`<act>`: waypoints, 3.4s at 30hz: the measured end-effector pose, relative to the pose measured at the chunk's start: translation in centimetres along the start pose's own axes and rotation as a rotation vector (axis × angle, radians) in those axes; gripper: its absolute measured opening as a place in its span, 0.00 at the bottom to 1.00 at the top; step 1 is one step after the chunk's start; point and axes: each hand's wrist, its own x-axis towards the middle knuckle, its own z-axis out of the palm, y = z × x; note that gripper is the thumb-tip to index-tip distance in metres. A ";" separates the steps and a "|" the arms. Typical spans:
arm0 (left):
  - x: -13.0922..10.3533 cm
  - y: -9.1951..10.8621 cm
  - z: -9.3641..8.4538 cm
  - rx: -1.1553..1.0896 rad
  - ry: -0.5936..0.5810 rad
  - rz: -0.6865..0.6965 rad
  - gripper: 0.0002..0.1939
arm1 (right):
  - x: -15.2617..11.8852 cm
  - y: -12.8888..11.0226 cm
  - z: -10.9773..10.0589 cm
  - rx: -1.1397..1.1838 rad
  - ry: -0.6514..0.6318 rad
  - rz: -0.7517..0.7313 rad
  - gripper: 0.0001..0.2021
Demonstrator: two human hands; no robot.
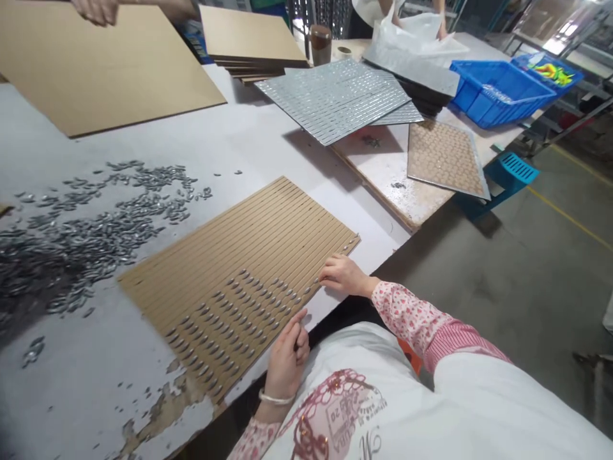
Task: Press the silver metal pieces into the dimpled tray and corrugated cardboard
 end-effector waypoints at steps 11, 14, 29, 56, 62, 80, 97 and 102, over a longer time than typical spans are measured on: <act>0.3 0.0 0.1 -0.022 0.071 0.053 0.23 | 1.8 -0.7 2.6 -0.199 -0.133 -0.094 0.10; 0.5 0.0 0.1 -0.041 0.075 0.043 0.23 | 2.0 -0.6 2.7 -0.190 -0.147 -0.094 0.10; -0.2 -0.3 0.2 -0.026 0.127 0.049 0.22 | 2.1 -2.1 4.0 -0.183 -0.130 -0.156 0.11; 0.1 -0.2 -0.1 -0.026 0.130 0.038 0.23 | 3.7 -2.0 4.6 -0.174 -0.159 -0.142 0.10; 0.1 -0.2 -0.2 -0.025 0.116 0.030 0.23 | 4.2 -1.9 4.4 -0.106 -0.123 -0.061 0.11; 0.2 -0.2 -0.3 -0.014 0.121 0.029 0.23 | 5.4 -1.6 4.7 -0.122 -0.119 -0.052 0.11; 0.2 0.0 -0.2 -0.014 0.117 0.021 0.23 | 6.6 -1.9 4.9 -0.108 -0.145 -0.080 0.11; 0.2 -0.1 -0.3 -0.017 0.108 0.023 0.22 | 7.0 -2.2 5.2 -0.167 -0.113 0.025 0.10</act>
